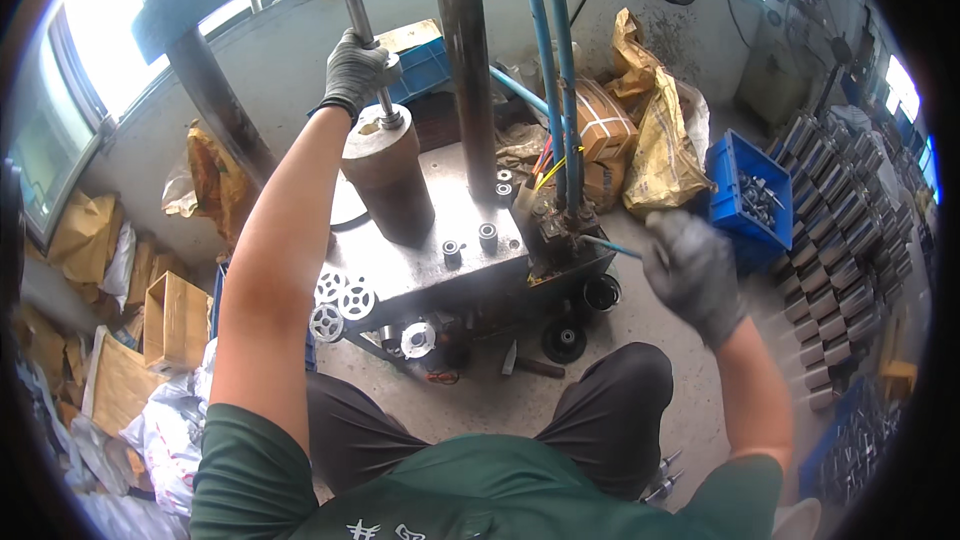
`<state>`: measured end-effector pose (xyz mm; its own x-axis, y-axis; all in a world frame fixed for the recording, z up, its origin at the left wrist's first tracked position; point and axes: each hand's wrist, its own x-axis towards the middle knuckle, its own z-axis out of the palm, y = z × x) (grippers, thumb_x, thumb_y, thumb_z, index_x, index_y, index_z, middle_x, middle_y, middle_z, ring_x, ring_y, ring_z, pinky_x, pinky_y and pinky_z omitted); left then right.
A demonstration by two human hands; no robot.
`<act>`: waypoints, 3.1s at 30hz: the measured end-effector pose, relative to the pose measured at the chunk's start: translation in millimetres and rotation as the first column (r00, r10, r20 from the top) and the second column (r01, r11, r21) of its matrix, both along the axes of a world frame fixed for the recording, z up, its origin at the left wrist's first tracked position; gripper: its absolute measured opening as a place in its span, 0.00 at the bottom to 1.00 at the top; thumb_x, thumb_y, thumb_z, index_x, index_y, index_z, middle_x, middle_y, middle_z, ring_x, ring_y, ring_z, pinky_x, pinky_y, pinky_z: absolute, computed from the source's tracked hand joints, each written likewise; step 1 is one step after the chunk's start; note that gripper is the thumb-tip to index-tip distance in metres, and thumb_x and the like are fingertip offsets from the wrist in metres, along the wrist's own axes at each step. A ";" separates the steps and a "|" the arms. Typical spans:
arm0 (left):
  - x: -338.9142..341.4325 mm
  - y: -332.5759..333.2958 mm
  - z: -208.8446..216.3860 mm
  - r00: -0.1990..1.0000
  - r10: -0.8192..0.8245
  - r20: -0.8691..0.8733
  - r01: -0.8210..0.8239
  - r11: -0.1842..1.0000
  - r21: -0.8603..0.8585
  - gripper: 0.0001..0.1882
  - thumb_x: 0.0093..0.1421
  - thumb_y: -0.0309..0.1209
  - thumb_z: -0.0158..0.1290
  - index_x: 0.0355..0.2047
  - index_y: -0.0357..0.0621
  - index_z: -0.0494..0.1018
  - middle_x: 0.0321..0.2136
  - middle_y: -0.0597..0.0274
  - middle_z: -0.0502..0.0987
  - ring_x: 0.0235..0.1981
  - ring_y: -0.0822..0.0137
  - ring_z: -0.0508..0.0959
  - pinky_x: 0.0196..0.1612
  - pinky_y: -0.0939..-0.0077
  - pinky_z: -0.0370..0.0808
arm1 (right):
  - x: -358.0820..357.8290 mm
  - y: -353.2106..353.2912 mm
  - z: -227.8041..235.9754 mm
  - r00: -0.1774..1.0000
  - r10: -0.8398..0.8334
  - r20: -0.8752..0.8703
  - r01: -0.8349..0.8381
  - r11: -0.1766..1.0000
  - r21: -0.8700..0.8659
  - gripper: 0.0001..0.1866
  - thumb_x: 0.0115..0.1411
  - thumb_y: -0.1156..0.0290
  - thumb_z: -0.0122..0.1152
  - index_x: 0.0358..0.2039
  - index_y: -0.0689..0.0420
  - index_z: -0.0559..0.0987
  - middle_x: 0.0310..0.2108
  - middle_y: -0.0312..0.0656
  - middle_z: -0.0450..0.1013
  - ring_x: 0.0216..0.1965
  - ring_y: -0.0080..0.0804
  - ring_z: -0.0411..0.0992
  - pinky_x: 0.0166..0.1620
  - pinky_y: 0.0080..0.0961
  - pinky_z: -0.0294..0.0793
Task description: Operating an industrial press to assemble or mold metal components.
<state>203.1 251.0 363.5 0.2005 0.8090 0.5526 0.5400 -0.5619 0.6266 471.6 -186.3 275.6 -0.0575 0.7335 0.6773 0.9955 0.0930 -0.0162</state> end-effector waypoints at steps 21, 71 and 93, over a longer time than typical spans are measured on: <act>5.8 -6.0 0.9 0.999 0.028 -0.034 -0.026 0.997 0.069 0.19 0.54 0.31 0.65 0.45 0.38 0.76 0.35 0.50 0.85 0.38 0.53 0.87 0.48 0.61 0.83 | 14.9 -30.2 -0.5 1.000 -0.015 0.021 0.025 0.788 -0.615 0.21 0.58 0.64 0.63 0.51 0.56 0.83 0.36 0.52 0.80 0.39 0.55 0.81 0.45 0.48 0.81; 6.9 -5.3 -10.1 0.992 -0.017 0.129 0.014 1.000 0.026 0.13 0.59 0.31 0.58 0.44 0.42 0.77 0.35 0.47 0.85 0.41 0.49 0.87 0.48 0.58 0.83 | 2.0 -62.3 -28.9 0.990 -0.104 -0.100 -0.009 0.646 -0.763 0.15 0.58 0.66 0.64 0.45 0.55 0.85 0.36 0.52 0.82 0.39 0.54 0.82 0.44 0.45 0.82; 3.3 -7.1 -3.3 0.997 0.071 0.037 -0.072 0.997 0.037 0.15 0.61 0.31 0.59 0.47 0.43 0.77 0.35 0.49 0.86 0.41 0.53 0.88 0.49 0.61 0.84 | 1.5 -42.1 -11.2 1.000 -0.003 -0.029 -0.017 0.736 -0.676 0.15 0.58 0.65 0.63 0.45 0.55 0.85 0.40 0.53 0.82 0.40 0.53 0.82 0.46 0.46 0.83</act>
<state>206.4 243.9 360.2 0.1225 0.7990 0.5888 0.5578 -0.5461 0.6250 473.0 -228.4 264.3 -0.0541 0.9985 0.0039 0.9931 0.0542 -0.1036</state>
